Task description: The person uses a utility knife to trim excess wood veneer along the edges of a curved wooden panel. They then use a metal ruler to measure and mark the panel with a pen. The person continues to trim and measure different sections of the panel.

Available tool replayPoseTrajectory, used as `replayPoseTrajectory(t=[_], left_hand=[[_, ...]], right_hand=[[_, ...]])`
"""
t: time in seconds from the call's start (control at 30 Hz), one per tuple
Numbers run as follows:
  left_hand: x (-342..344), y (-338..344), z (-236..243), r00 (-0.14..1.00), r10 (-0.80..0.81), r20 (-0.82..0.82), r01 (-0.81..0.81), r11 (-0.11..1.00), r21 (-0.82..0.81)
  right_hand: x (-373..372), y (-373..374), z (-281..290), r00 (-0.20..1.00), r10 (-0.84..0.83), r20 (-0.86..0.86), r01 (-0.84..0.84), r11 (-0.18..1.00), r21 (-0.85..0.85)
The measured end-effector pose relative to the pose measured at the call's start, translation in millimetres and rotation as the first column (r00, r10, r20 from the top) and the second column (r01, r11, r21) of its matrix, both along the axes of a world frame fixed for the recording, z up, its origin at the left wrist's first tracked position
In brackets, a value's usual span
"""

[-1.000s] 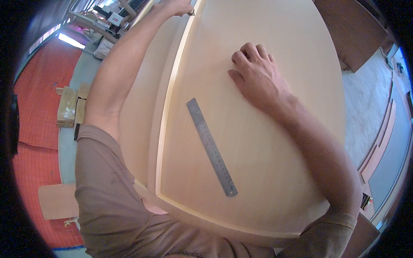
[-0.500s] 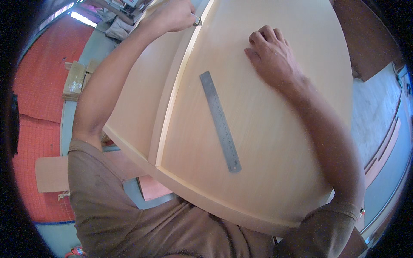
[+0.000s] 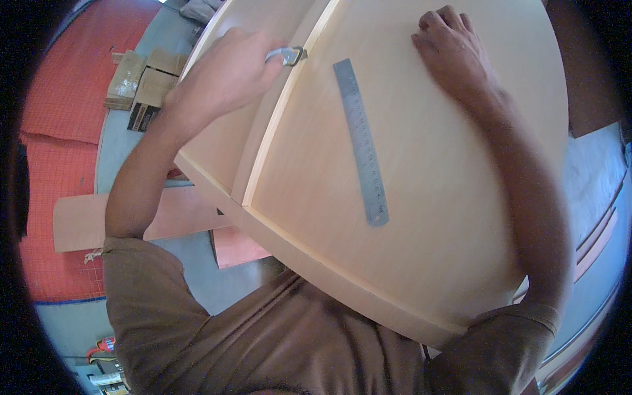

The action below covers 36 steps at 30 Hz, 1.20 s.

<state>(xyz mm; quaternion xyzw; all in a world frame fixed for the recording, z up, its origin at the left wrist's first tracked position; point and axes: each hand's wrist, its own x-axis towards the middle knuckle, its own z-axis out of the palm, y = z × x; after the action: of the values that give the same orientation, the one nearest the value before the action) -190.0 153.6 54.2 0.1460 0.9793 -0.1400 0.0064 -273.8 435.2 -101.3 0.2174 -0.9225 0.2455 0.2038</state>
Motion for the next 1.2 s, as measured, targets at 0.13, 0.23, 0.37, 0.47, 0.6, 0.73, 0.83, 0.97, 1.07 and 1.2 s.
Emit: replayPoseTrajectory(t=[0.13,0.23,0.37,0.47,0.6,0.73,0.83,0.97,1.07,1.2], left_hand=[[52.4,-6.6,4.0,0.998,-0.051,-0.04,0.056,0.99,0.133],[87.0,-8.5,8.9,0.998,0.051,0.044,-0.057,0.988,0.147],[128.1,-11.8,14.6,0.993,0.088,0.079,-0.1,0.981,0.164],[155.2,-10.8,18.4,0.993,0.088,0.081,-0.097,0.988,0.122],[182.7,-9.9,23.3,0.975,0.165,0.147,-0.182,0.978,0.106],[189.0,-14.1,22.0,0.972,0.188,0.139,-0.207,0.969,0.133],[189.6,-15.2,25.7,0.959,0.243,0.148,-0.271,0.938,0.216],[192.5,-18.1,43.2,0.979,0.185,-0.085,-0.144,0.924,0.355],[174.7,-34.8,39.5,0.946,0.172,-0.274,0.007,0.836,0.549],[134.7,-72.6,18.3,0.886,0.159,-0.435,0.144,0.797,0.586]], right_hand=[[-2.8,2.5,-2.8,0.999,0.018,-0.045,-0.019,1.0,-0.014],[-4.8,5.4,-4.5,1.0,0.021,-0.009,-0.021,1.0,0.004],[-6.5,6.6,-4.0,0.999,0.023,-0.038,-0.022,0.999,0.027],[-6.4,6.9,-1.9,0.998,0.028,-0.064,-0.024,0.997,0.074],[-3.5,7.4,1.7,0.991,0.068,-0.119,-0.055,0.993,0.108],[-2.2,4.7,3.9,0.996,0.023,-0.085,-0.018,0.998,0.056],[-1.6,3.1,4.6,0.995,0.038,-0.09,-0.035,0.999,0.035],[1.0,1.6,8.6,0.991,0.08,-0.107,-0.077,0.997,0.029],[9.2,-3.5,14.1,0.985,0.117,-0.128,-0.117,0.993,0.006],[32.8,-11.9,25.9,0.984,0.169,-0.061,-0.169,0.986,0.013]])
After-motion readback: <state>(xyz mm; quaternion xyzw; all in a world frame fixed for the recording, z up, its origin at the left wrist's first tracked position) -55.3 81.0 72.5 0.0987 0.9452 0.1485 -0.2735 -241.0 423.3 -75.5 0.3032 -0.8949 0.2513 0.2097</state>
